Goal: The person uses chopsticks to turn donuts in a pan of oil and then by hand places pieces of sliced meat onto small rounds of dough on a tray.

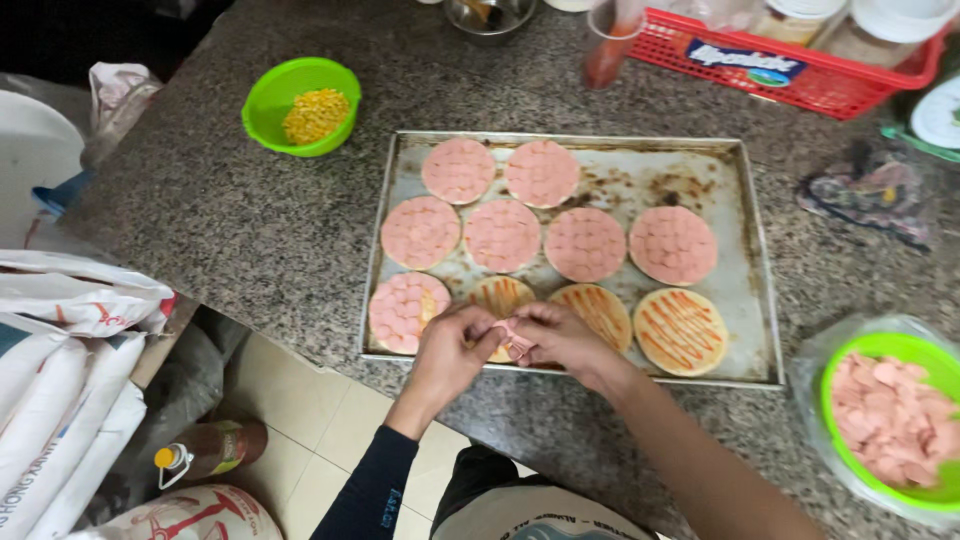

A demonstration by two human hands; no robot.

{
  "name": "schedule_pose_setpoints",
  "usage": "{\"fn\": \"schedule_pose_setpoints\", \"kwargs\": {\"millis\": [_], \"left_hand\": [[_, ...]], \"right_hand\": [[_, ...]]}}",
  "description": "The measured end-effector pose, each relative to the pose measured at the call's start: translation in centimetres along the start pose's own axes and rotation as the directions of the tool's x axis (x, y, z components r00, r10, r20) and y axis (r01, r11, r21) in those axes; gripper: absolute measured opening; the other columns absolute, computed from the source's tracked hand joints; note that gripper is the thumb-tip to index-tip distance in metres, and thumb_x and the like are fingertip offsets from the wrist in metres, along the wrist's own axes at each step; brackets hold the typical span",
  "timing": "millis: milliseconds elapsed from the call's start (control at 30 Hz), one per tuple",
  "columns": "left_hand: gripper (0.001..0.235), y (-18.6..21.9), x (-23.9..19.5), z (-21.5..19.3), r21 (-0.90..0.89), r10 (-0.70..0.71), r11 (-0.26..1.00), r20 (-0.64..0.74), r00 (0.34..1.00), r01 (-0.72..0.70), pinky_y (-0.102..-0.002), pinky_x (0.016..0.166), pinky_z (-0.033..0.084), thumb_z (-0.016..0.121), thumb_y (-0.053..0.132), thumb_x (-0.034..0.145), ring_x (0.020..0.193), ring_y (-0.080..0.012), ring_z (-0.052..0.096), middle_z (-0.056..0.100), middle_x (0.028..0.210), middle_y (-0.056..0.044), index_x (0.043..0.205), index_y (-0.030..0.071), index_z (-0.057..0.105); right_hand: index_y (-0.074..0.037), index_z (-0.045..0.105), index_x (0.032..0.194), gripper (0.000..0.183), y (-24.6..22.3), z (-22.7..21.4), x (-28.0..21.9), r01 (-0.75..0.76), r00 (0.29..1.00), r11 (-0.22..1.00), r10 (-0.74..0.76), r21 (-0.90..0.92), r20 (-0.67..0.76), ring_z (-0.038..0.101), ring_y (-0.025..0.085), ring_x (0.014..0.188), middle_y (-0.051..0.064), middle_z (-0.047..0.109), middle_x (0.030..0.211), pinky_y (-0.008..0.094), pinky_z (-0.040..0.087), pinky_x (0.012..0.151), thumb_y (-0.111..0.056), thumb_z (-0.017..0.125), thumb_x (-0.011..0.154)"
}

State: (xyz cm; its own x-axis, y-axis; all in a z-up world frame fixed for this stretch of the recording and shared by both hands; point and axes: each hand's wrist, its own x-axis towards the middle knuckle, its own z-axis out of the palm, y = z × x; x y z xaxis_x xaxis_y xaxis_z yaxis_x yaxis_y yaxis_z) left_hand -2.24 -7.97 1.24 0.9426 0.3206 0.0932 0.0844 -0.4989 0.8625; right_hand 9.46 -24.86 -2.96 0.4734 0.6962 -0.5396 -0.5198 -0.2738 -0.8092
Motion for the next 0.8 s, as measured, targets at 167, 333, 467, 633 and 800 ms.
{"fn": "schedule_pose_setpoints", "kwargs": {"millis": [167, 333, 467, 633, 800], "left_hand": [[0.014, -4.2, 0.1, -4.4, -0.06, -0.144, 0.988, 0.019, 0.989, 0.145, -0.034, 0.056, 0.046, 0.079, 0.017, 0.086, 0.058, -0.0175, 0.055, 0.064, 0.065, -0.008, 0.086, 0.004, 0.074], [0.022, -6.8, -0.5, -7.5, 0.047, -0.317, 0.946, -0.081, 0.945, 0.321, -0.035, 0.054, 0.047, 0.075, 0.027, 0.09, 0.052, -0.0204, 0.059, 0.067, 0.062, -0.012, 0.088, 0.005, 0.077], [0.024, -7.9, -1.3, -7.8, 0.179, -0.264, 0.938, -0.187, 0.946, 0.297, -0.04, 0.054, 0.049, 0.072, 0.029, 0.089, 0.055, -0.0274, 0.065, 0.069, 0.069, -0.013, 0.089, 0.006, 0.079], [0.019, -7.9, -2.3, -5.6, 0.225, -0.195, 0.95, -0.111, 0.975, 0.215, -0.045, 0.07, 0.054, 0.07, 0.027, 0.093, 0.072, -0.0345, 0.071, 0.074, 0.081, -0.015, 0.096, 0.01, 0.079], [0.013, -7.8, -2.8, -4.3, 0.331, 0.05, 0.944, -0.118, 0.992, -0.008, -0.044, 0.085, 0.046, 0.069, 0.019, 0.088, 0.091, -0.0314, 0.069, 0.075, 0.094, -0.013, 0.084, 0.008, 0.075]], "right_hand": [[-0.005, 0.07, 0.107, 0.026, -0.1, 3.7, 4.0, 0.005, 0.998, 0.996, -0.01, 0.094, 0.054, 0.068, 0.014, 0.082, 0.006, 0.071, 0.094, 0.029, 0.059, 0.072, -0.028, 0.067, 0.096], [-0.003, 0.07, 0.108, 0.028, 0.1, 5.2, 5.7, -0.019, 1.0, 1.0, 0.019, 0.021, 0.013, 0.069, 0.014, 0.085, 0.008, 0.076, 0.101, 0.029, 0.059, 0.073, -0.029, 0.067, 0.097], [-0.004, 0.071, 0.11, 0.027, 1.1, 4.9, 6.4, -0.044, 0.996, 0.998, 0.047, 0.044, -0.07, 0.067, 0.015, 0.081, 0.009, 0.075, 0.098, 0.03, 0.058, 0.07, -0.028, 0.067, 0.096], [-0.003, 0.071, 0.109, 0.028, 1.9, 4.2, 6.2, -0.05, 0.996, 0.997, 0.054, 0.054, -0.077, 0.068, 0.013, 0.082, 0.005, 0.073, 0.097, 0.03, 0.058, 0.069, -0.028, 0.067, 0.097], [-0.005, 0.071, 0.114, 0.029, 1.9, 4.2, 5.8, -0.102, 0.988, 0.994, 0.106, 0.042, -0.116, 0.068, 0.012, 0.084, 0.003, 0.074, 0.099, 0.028, 0.057, 0.072, -0.028, 0.068, 0.096]]}}
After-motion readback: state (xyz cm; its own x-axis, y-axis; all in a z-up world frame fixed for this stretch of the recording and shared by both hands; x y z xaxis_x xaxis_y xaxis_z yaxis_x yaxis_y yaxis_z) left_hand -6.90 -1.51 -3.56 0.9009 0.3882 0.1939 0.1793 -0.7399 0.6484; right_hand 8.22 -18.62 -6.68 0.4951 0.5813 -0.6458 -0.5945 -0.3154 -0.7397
